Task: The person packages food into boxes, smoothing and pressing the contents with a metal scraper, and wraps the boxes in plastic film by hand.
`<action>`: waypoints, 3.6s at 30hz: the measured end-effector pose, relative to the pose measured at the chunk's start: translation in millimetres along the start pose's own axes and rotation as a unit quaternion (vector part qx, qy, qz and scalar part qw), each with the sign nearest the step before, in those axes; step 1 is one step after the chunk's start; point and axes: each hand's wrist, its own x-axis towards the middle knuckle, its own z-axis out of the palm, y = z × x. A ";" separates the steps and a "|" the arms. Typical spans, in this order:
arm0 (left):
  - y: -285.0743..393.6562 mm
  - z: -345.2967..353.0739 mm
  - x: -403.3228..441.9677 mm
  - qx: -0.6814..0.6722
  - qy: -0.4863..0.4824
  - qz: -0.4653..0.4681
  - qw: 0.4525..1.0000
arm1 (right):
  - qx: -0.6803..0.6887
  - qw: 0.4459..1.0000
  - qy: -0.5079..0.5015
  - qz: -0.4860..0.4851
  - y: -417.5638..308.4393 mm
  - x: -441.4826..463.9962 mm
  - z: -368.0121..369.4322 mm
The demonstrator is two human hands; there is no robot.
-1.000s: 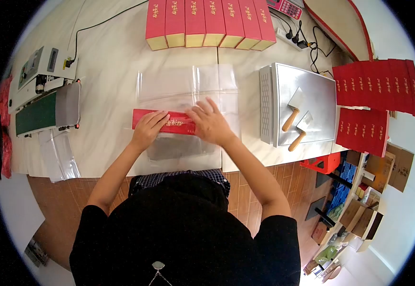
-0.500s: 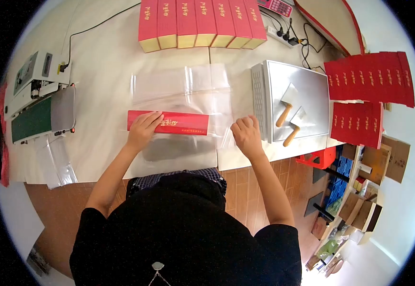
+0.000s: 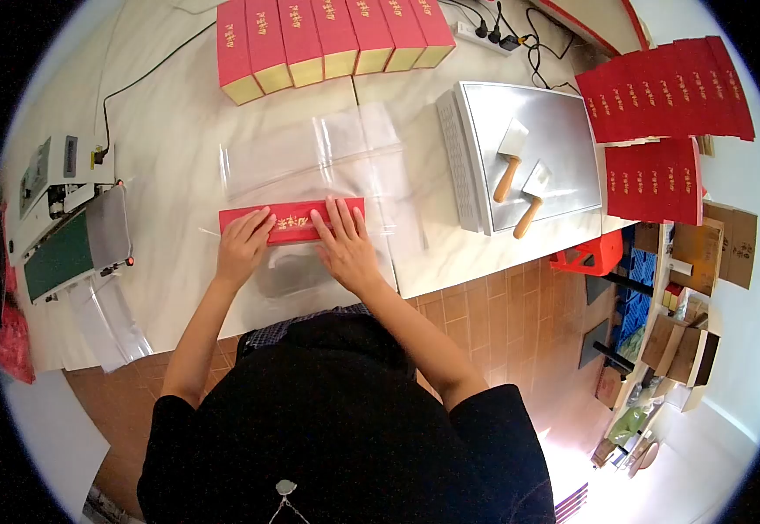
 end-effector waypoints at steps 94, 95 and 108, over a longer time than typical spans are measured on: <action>0.0 -15.6 5.1 -0.073 -0.060 0.002 0.996 | 0.024 0.994 0.059 -0.091 18.2 7.9 -27.2; 0.8 -16.4 5.3 -0.070 -0.056 0.006 0.996 | 0.011 0.993 0.042 -0.106 27.4 2.7 -19.9; -6.2 -20.6 19.6 -0.081 -0.031 0.051 0.995 | 0.063 0.996 0.063 -0.012 29.4 1.7 -44.0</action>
